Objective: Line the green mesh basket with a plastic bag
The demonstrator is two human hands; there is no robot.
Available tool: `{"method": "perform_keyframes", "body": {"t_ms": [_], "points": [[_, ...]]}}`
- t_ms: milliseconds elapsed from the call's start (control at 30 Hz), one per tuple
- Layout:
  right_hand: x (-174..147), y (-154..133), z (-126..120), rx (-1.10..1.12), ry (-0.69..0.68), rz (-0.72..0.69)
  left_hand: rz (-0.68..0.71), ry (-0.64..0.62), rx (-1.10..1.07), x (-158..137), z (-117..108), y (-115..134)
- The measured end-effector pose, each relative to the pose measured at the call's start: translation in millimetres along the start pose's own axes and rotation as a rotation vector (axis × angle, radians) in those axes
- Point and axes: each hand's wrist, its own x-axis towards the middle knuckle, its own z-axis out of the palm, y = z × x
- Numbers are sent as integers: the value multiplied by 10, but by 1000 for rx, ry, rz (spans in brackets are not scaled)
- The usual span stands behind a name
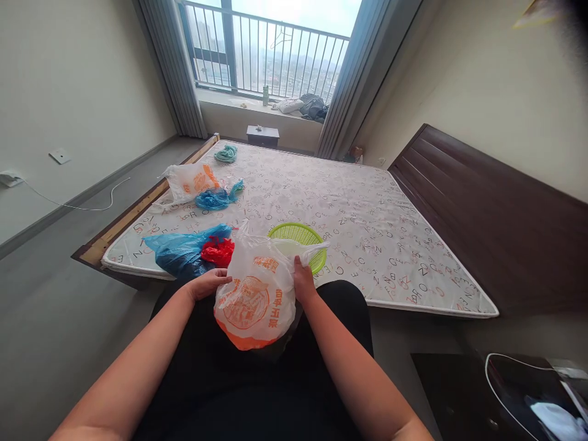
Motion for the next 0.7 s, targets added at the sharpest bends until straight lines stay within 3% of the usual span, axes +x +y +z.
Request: {"method": "perform_keyframes", "body": {"t_ms": [67, 200, 333, 433, 567, 700], "points": [[19, -52, 4, 132, 2, 13, 43, 139, -35, 41, -19, 4], [81, -104, -36, 283, -44, 67, 310, 505, -147, 133, -138, 41], [79, -54, -67, 146, -220, 171, 487, 644, -201, 206, -265, 50], [30, 44, -47, -76, -295, 144, 521, 714, -158, 227, -297, 30], [11, 151, -32, -367, -256, 13, 522, 912, 18, 197, -332, 18], [42, 165, -32, -387, -212, -63, 489, 1154, 162, 148, -447, 72]]}}
